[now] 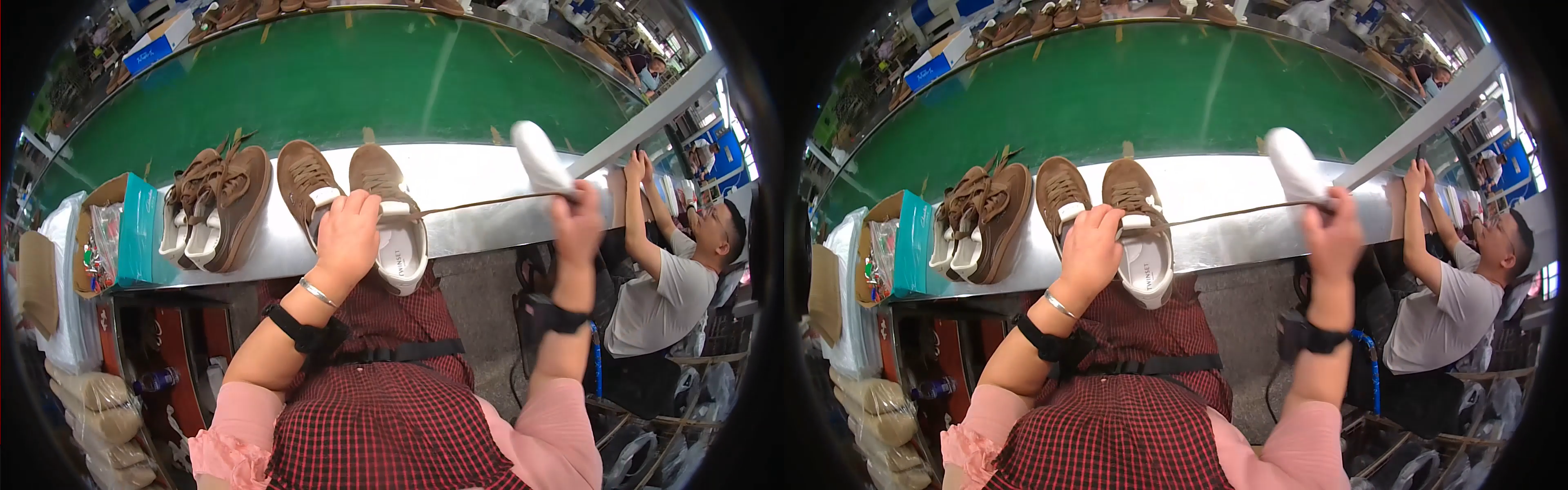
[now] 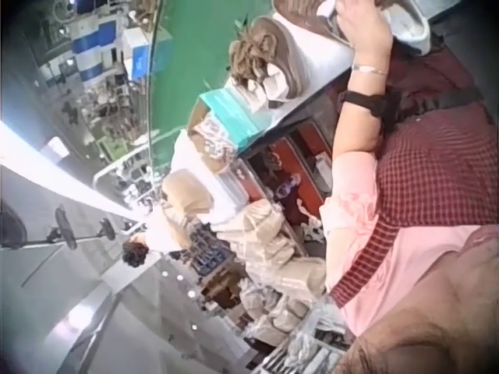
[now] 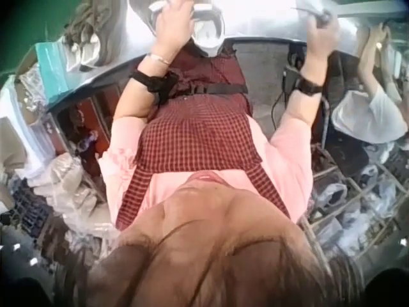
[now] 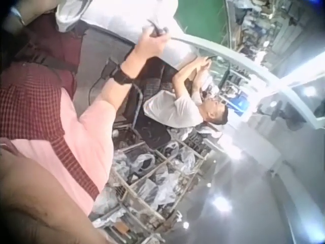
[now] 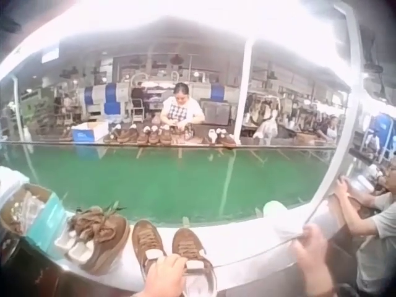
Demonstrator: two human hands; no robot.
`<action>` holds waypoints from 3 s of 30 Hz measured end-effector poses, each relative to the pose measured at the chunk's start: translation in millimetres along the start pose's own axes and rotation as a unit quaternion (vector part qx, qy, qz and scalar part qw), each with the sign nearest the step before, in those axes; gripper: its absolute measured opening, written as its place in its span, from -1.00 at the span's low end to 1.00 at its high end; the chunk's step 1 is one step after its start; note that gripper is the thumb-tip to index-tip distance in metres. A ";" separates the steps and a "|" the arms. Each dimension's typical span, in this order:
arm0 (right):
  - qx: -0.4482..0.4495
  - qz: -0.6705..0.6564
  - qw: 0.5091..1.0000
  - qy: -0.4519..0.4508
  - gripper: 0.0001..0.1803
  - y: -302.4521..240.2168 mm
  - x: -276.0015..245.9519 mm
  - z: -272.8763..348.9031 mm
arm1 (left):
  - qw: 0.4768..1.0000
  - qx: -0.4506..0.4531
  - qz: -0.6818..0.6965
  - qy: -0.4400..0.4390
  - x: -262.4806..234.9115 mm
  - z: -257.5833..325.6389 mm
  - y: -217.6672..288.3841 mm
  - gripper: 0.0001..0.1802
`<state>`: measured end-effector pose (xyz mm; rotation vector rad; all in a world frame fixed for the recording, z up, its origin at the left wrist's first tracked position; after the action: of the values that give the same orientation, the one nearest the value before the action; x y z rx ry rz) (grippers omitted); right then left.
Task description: Inserting shoe laces and paper stuffings into brown leather shoes at a manufacturing line station.
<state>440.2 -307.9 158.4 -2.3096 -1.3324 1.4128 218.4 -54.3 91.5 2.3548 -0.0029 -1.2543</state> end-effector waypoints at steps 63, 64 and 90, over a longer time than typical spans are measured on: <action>-0.328 -0.280 0.848 -0.308 -0.88 -175.8 112.4 233.3 | 0.990 0.063 0.012 -0.122 -11.5 169.5 -12.6 -0.78; -0.352 -0.238 0.852 -0.306 -0.90 -184.4 120.8 236.2 | 0.990 0.064 0.010 -0.126 -11.1 170.2 -12.3 -0.78; -0.540 0.377 0.647 -0.384 -0.80 -220.3 171.9 255.6 | 0.972 0.193 0.066 0.117 -25.6 68.6 -15.2 -0.83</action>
<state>138.2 -130.2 14.7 -3.5066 -1.8589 2.5962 146.4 -62.8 73.0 2.7695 -0.3515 -0.9729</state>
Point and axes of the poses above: each hand's wrist, its own z-axis away from the middle knuckle, its own x-axis out of the palm, y = z × x, the point moved 8 cm from there along -z, towards the middle knuckle
